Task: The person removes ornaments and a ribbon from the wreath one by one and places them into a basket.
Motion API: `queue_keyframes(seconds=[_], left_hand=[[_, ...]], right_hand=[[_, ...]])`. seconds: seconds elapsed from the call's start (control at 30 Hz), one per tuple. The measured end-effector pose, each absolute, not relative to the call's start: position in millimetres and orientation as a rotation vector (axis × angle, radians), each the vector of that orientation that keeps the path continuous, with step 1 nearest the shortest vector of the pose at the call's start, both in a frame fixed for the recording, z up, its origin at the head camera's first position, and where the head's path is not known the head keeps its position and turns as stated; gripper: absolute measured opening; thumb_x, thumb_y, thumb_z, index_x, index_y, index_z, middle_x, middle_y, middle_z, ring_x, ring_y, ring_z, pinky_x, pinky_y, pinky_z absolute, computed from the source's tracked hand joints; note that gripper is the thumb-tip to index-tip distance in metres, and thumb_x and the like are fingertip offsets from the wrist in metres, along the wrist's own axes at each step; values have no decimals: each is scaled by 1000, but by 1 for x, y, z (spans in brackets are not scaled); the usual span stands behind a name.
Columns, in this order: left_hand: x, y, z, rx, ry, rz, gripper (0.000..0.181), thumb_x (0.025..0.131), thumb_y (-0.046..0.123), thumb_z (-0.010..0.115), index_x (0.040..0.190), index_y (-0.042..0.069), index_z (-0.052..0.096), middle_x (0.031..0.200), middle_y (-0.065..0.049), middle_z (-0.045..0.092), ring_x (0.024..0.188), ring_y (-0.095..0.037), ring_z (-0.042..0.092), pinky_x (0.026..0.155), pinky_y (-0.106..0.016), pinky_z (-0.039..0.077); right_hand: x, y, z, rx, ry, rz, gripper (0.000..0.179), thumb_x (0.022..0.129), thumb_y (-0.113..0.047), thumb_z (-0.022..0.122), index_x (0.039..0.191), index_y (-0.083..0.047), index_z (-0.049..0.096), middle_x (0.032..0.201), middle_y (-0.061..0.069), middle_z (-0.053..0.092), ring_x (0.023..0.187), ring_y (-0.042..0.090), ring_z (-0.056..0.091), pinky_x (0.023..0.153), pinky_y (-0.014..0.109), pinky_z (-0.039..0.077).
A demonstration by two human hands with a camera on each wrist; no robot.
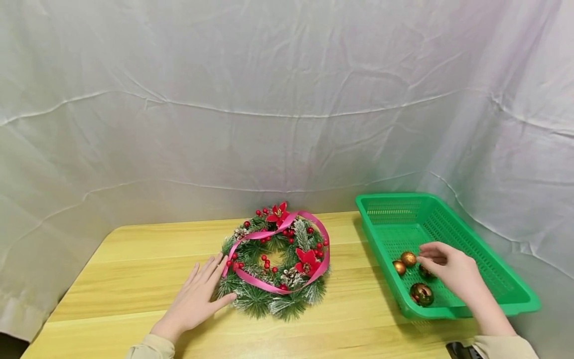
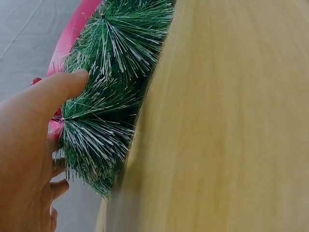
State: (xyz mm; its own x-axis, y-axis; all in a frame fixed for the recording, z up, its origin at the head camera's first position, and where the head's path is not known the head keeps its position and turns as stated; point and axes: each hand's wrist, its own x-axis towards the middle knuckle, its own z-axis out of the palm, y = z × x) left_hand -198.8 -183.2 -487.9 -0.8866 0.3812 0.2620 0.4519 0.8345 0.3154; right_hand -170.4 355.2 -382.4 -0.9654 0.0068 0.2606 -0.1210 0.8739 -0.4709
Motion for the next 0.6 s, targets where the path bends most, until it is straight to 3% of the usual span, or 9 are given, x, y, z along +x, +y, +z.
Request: queue_keyframes(seconds=[0.23,0.4,0.6], left_hand=[[-199,-183,-488,-651,-2821,-556,90,87,65,52,153,13,21,158,-8,17,143,-30,18,115,-51,8],[-200,-183,-488,-652,-2823,-556,90,87,65,51,154,14,20,158,-7,16,143,-30,17,114,-52,8],[-200,-183,-489,-652,-2811,-557,90,87,65,52,153,13,21,158,-8,17,143,-31,18,114,-53,9]], right_hand=[[-162,298,-371,180,-2648,863,36,87,-30,71,118,-12,63,104,5,70,86,14,67,69,22,54],[-164,261,-379,341,-2569,1026,38,83,-19,75,118,-9,63,106,4,68,89,16,66,73,24,56],[-178,227,-403,459,-2507,1308,49,78,-11,79,122,-1,59,117,13,62,100,27,63,80,28,55]])
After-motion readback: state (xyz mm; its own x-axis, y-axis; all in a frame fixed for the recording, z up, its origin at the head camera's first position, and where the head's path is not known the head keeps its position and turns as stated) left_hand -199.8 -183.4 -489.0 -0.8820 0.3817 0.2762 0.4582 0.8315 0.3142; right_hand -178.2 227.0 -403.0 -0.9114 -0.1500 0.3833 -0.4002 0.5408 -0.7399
